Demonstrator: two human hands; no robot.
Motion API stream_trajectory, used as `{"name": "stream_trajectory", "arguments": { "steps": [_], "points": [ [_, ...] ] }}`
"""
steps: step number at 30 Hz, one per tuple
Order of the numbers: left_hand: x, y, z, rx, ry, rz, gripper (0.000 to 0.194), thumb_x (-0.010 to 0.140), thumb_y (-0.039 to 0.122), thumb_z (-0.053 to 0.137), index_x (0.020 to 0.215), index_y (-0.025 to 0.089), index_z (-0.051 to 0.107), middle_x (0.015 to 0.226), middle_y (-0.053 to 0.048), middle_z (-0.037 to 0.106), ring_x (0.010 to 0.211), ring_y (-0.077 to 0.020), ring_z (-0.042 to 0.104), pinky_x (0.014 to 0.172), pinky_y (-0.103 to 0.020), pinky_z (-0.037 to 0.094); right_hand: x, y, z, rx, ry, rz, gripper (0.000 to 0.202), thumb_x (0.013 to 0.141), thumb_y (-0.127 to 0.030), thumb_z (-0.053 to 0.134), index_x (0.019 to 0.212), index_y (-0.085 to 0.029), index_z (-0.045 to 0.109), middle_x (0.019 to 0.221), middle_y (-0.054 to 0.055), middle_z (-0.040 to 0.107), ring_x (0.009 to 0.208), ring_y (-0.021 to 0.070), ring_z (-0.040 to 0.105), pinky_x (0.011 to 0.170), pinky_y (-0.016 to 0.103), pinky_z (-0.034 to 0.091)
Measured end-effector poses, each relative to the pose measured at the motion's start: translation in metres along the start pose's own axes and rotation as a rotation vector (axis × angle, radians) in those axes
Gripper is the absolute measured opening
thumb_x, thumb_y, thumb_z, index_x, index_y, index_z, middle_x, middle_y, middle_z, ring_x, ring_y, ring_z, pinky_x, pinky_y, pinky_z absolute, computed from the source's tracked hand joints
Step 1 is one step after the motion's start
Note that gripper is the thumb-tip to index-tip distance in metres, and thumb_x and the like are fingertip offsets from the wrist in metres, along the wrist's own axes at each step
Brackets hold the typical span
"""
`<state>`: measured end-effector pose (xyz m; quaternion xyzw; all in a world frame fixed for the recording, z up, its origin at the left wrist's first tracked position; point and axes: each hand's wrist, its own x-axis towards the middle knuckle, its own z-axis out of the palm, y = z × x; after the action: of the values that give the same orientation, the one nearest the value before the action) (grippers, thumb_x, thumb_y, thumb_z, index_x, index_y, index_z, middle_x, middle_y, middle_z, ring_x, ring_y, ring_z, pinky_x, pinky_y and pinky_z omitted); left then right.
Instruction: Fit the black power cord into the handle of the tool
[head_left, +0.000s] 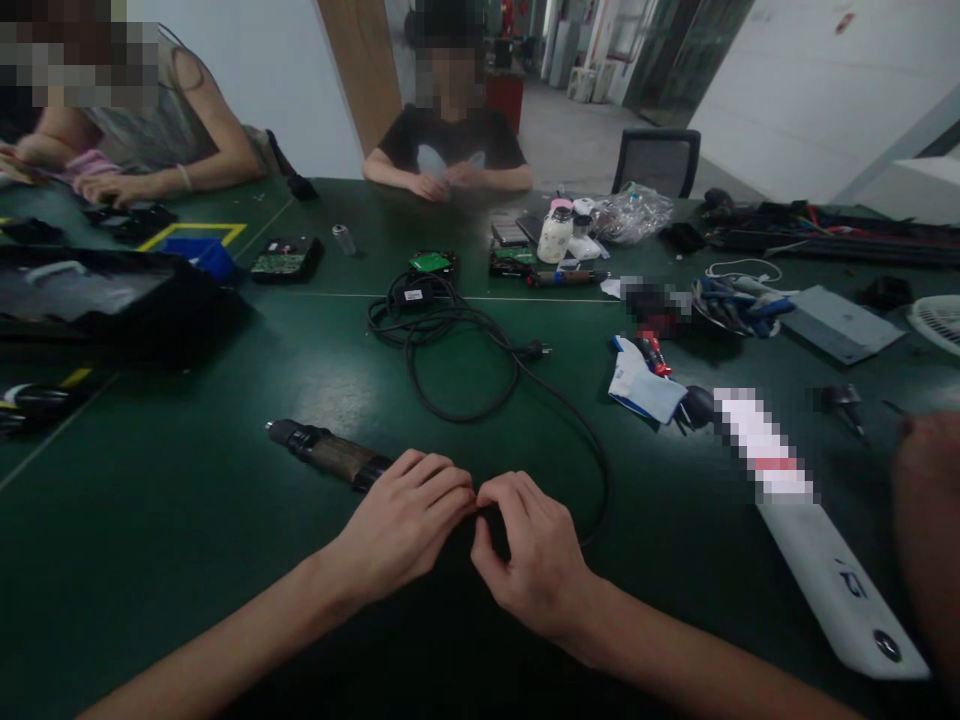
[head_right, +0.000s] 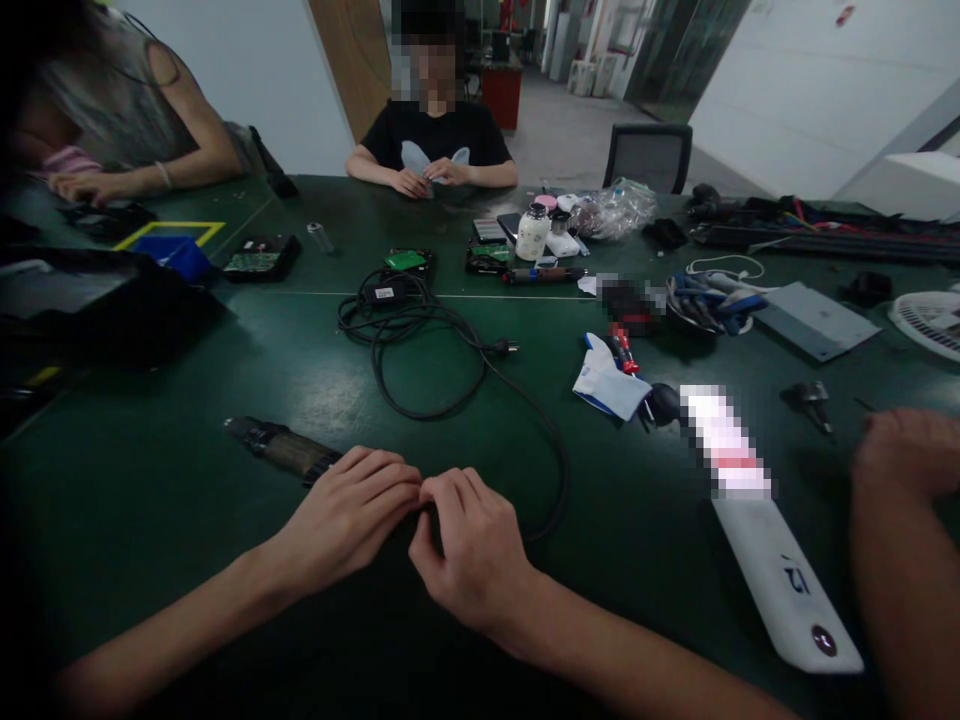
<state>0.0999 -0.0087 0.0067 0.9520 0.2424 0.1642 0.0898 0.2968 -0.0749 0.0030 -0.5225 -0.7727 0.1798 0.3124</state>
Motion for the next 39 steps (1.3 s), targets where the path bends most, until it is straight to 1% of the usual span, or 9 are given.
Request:
{"name": "stream_trajectory", "arguments": {
  "steps": [4,6,8,11,15,20,25,32,39],
  "points": [
    [0.002,-0.017,0.001,0.027,0.053,-0.01,0.018,0.101,0.018,0.05,0.113,0.02,0.063,0.113,-0.004,0.069,0.103,-0.0192,0.062,0.092,-0.039,0.044,0.003,0.007,0.002,-0.094,0.014,0.011,0.027,0.093,-0.015,0.055,0.12,-0.02,0.056,0.112,0.01,0.068,0.104,0.0267,0.058,0.098,0.049,0.039],
    [0.002,-0.025,0.005,0.055,0.088,-0.015,0.017,0.101,0.021,0.052,0.112,0.021,0.065,0.113,-0.004,0.069,0.105,-0.02,0.062,0.093,-0.039,0.045,0.009,0.015,0.0,-0.161,0.005,0.028,0.024,0.096,-0.018,0.056,0.12,-0.022,0.06,0.11,0.009,0.07,0.104,0.0272,0.058,0.101,0.053,0.033],
    [0.001,-0.03,0.009,0.086,0.098,-0.01,0.016,0.1,0.024,0.054,0.112,0.022,0.066,0.114,-0.004,0.069,0.107,-0.0207,0.063,0.094,-0.039,0.046,0.015,0.024,-0.004,-0.138,-0.049,0.002,0.011,0.099,-0.022,0.057,0.107,-0.023,0.065,0.102,0.006,0.072,0.098,0.0247,0.058,0.094,0.048,0.036],
    [0.001,-0.034,0.013,0.127,0.092,-0.006,0.02,0.098,0.031,0.057,0.113,0.021,0.065,0.115,-0.006,0.069,0.105,-0.0212,0.064,0.093,-0.038,0.048,0.024,0.037,-0.011,-0.103,-0.128,-0.06,0.013,0.102,-0.025,0.055,0.101,-0.022,0.068,0.095,0.005,0.073,0.09,0.0214,0.058,0.088,0.042,0.038],
    [0.002,-0.035,0.017,0.179,0.085,-0.01,0.028,0.099,0.035,0.057,0.124,0.022,0.062,0.113,-0.005,0.069,0.104,-0.0215,0.065,0.092,-0.039,0.049,0.031,0.047,-0.019,-0.106,-0.164,-0.114,0.011,0.1,-0.025,0.059,0.099,-0.021,0.068,0.091,0.004,0.072,0.086,0.0199,0.058,0.089,0.04,0.038],
    [0.005,-0.042,0.012,0.158,0.062,0.036,0.029,0.1,0.028,0.054,0.127,0.021,0.06,0.113,-0.005,0.069,0.104,-0.0203,0.066,0.093,-0.037,0.052,0.035,0.044,-0.017,-0.155,-0.154,-0.117,0.009,0.098,-0.025,0.06,0.1,-0.021,0.068,0.088,0.005,0.071,0.083,0.0199,0.058,0.09,0.041,0.037],
    [0.0,-0.05,0.004,0.186,0.029,0.094,0.029,0.099,0.023,0.054,0.127,0.019,0.06,0.123,-0.009,0.067,0.117,-0.024,0.062,0.098,-0.04,0.052,0.038,0.039,-0.012,-0.201,-0.138,-0.112,0.01,0.098,-0.024,0.058,0.096,-0.02,0.066,0.087,0.005,0.071,0.08,0.0196,0.06,0.095,0.043,0.036],
    [0.001,-0.059,0.017,0.172,0.111,0.076,0.021,0.099,0.023,0.056,0.118,0.019,0.063,0.117,-0.005,0.069,0.11,-0.0199,0.064,0.094,-0.036,0.053,0.046,0.045,-0.01,-0.089,-0.214,-0.139,0.009,0.1,-0.021,0.056,0.102,-0.02,0.064,0.095,0.004,0.071,0.086,0.0182,0.064,0.093,0.039,0.035],
    [0.003,-0.056,0.017,0.167,0.115,0.056,0.02,0.099,0.022,0.055,0.118,0.019,0.062,0.116,-0.006,0.069,0.109,-0.0202,0.064,0.094,-0.036,0.052,0.057,0.038,-0.008,-0.079,-0.212,-0.03,0.008,0.096,-0.023,0.059,0.088,-0.02,0.058,0.073,-0.003,0.061,0.067,0.0134,0.053,0.086,0.035,0.034]
  ]
}}
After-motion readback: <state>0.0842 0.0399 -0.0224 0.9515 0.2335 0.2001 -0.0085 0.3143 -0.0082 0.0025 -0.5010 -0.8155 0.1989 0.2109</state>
